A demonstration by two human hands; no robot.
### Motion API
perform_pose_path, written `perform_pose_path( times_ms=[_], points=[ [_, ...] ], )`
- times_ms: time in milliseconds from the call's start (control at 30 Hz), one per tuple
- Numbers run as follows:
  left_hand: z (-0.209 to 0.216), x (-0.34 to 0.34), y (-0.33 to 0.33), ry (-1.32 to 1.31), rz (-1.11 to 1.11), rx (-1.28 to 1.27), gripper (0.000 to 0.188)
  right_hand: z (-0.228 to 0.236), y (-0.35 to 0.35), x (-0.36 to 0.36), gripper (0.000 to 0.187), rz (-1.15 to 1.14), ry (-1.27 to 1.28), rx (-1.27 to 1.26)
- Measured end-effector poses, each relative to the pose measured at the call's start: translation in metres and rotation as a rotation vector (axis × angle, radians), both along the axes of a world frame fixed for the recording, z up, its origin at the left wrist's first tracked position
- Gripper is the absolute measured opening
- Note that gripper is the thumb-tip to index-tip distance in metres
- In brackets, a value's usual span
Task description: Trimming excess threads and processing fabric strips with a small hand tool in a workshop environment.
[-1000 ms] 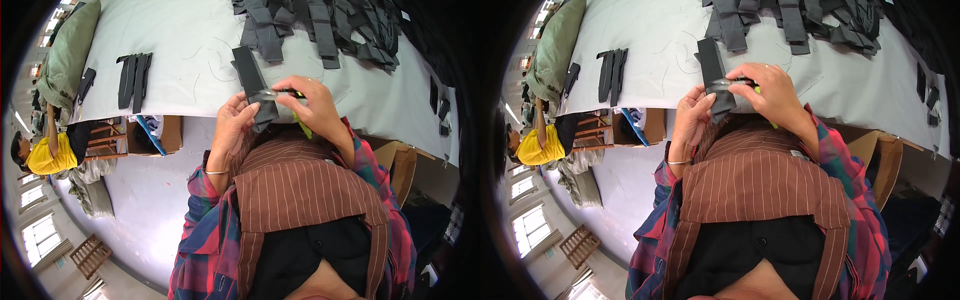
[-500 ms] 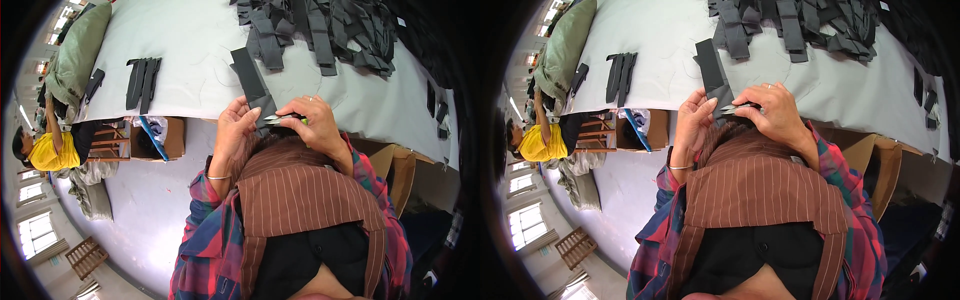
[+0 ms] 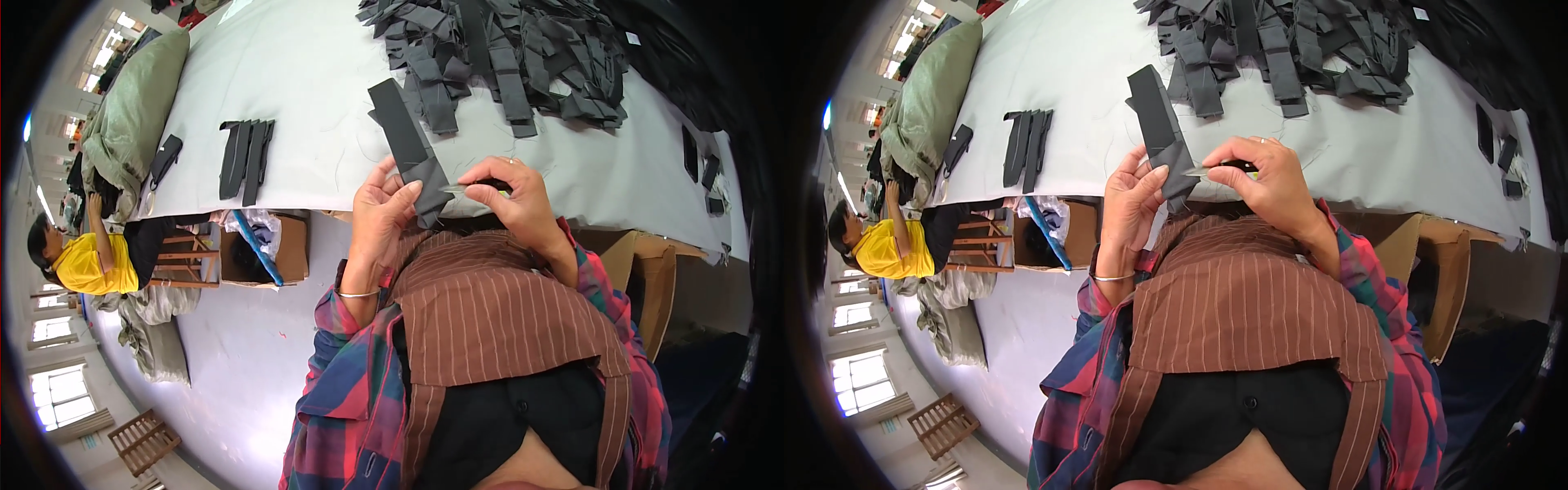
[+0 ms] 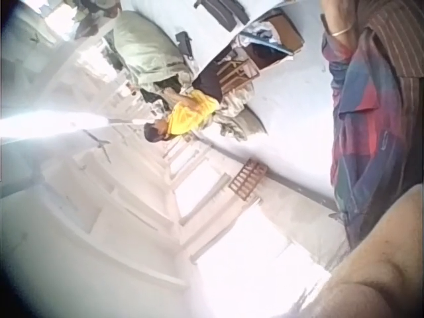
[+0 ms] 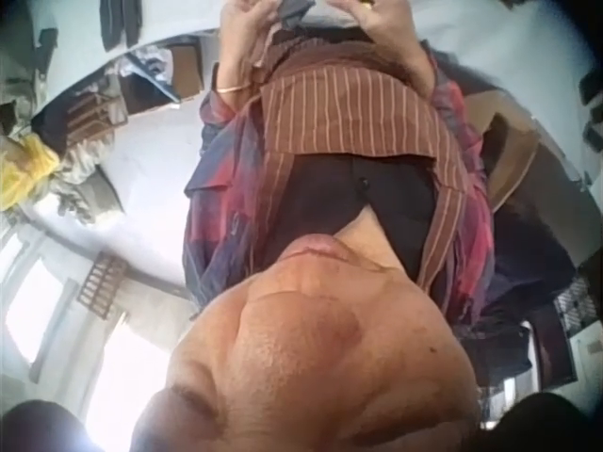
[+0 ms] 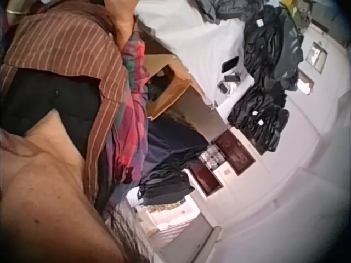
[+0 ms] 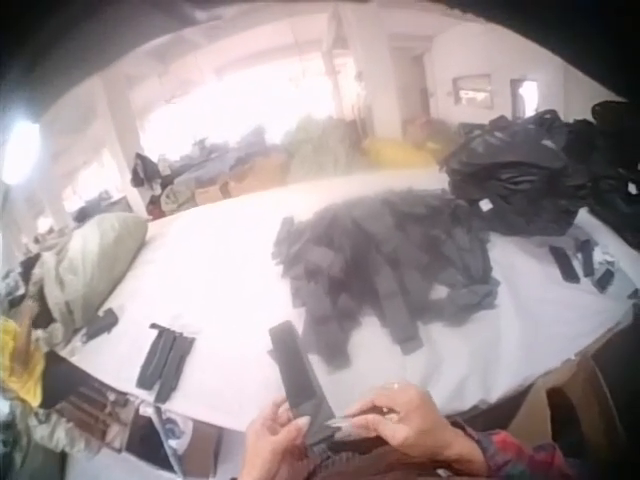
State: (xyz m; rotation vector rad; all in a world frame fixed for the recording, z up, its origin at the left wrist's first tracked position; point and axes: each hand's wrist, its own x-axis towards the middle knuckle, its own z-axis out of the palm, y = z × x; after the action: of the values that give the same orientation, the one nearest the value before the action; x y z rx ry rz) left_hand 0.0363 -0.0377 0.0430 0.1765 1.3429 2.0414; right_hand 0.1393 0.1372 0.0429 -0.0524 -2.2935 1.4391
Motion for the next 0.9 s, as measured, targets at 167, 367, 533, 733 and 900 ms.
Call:
perform_pose_path(
  times_ms=[167, 367, 533, 733, 900],
  points=[
    [0.006, -0.01, -0.007, 0.067, -0.021, 0.086, 0.075, 0.008, -0.006, 0.001, 0.017, -0.101, 0.041, -0.078],
    [0.009, -0.015, 0.001, 0.017, -0.068, 0.183, 0.064, 0.018, -0.003, -0.002, 0.018, -0.129, 0.082, 0.047],
    [0.017, -0.022, 0.006, 0.018, -0.051, 0.179, 0.057, 0.029, 0.002, -0.002, 0.018, -0.086, 0.001, 0.049],
    [0.018, -0.027, 0.014, 0.06, -0.067, 0.13, 0.052, 0.034, 0.001, -0.005, 0.016, -0.166, 0.097, 0.235],
    [0.02, -0.03, 0.014, 0.103, -0.063, 0.128, 0.049, 0.04, 0.005, -0.004, 0.013, -0.197, 0.127, 0.429]
  ],
)
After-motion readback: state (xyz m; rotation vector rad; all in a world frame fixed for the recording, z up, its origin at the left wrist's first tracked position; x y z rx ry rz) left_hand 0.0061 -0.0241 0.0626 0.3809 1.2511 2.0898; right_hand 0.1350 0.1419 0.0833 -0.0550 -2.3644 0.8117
